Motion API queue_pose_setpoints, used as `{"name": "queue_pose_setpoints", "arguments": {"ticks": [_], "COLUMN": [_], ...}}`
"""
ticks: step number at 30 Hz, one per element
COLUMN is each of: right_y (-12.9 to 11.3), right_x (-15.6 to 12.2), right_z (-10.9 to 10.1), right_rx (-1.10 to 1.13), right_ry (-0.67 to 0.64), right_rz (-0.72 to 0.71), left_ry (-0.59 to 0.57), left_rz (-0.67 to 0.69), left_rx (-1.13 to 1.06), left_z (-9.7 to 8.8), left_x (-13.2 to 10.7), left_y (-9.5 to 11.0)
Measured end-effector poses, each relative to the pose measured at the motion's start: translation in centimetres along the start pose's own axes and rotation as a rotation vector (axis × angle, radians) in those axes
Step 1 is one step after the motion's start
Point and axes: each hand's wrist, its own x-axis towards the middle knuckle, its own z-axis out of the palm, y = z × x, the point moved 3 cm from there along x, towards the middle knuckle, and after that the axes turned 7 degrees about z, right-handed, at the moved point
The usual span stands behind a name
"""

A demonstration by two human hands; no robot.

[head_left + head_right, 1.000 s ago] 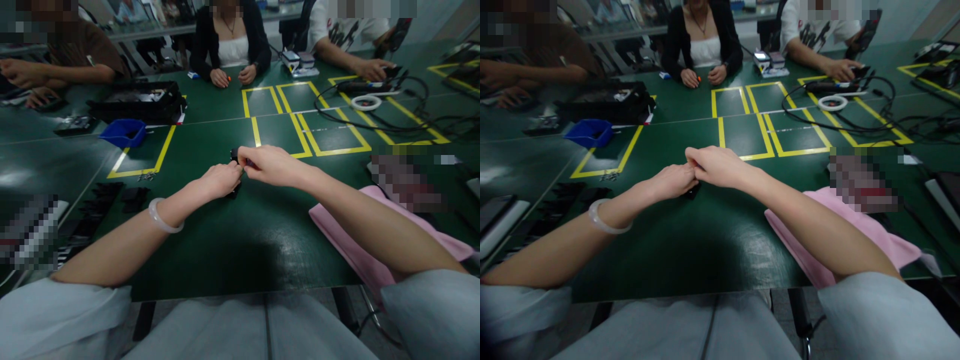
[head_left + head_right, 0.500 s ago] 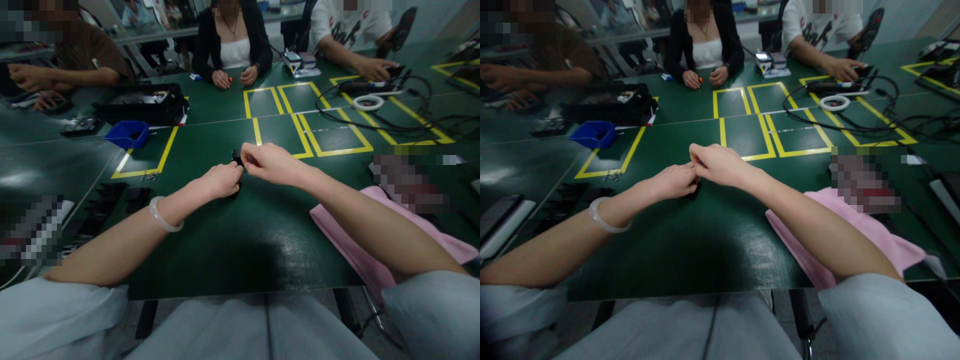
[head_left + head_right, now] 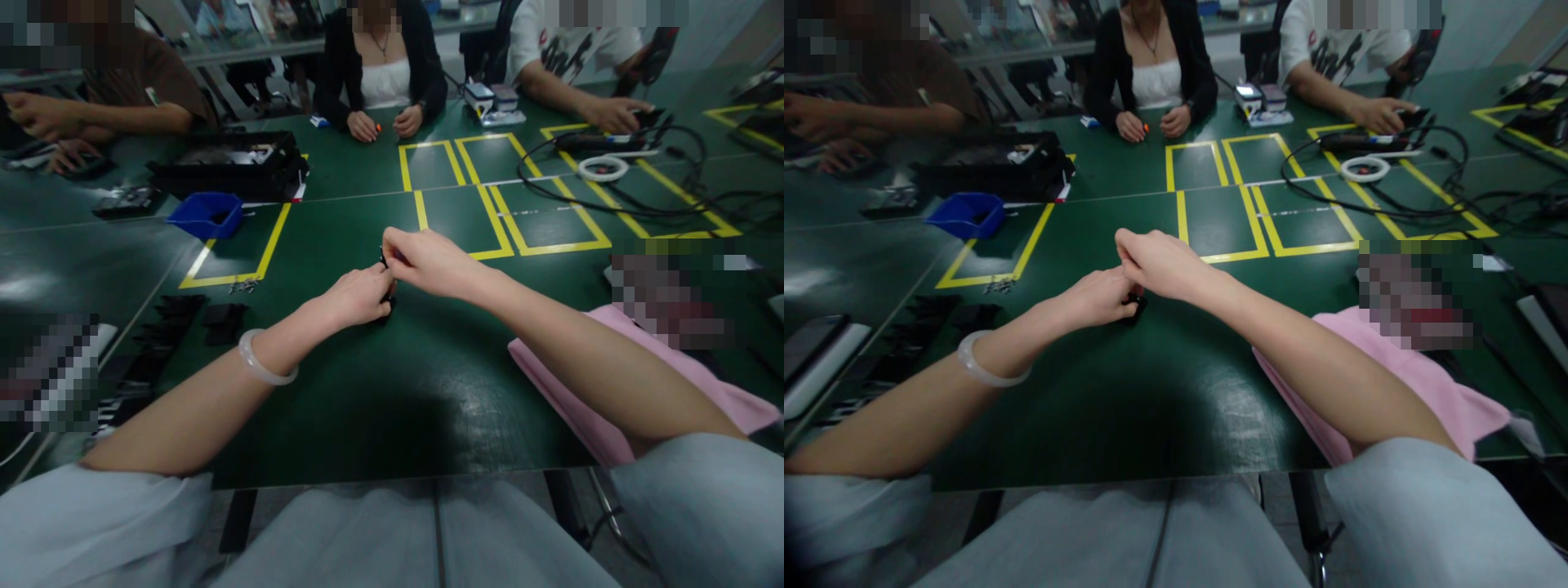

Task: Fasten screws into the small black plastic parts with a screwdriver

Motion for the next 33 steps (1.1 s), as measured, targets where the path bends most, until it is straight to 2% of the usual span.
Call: {"name": "queue_pose_setpoints", "arguments": {"ticks": [8,14,19,24,33], "right_y": [-0.2,-1.3,-2.1,-2.2,-2.1], "right_x": [0.3,0.8,1.0,0.8,0.3], "right_z": [-0.1,-0.5,-0.8,-0.7,-0.7], "right_rx": [-0.070,-0.236,-0.253,-0.273,-0.257], "right_ry": [-0.023,-0.042,-0.129,-0.079,-0.075], "right_rz": [0.024,0.072,0.032,0.022,0.014], "left_ry": [0.020,0.030,0.045,0.048,0.061], "left_rz": [-0.008,-0.006,-0.017,-0.013,-0.043], "left_rx": [-0.014,-0.002,-0.001,0.025,0.022], "left_z": [-0.1,-0.1,0.2,0.6,0.3], "left_x": [-0.1,-0.2,-0.2,-0.2,0.0], "left_y": [0.3,0.4,0.2,0.0,0.2]}}
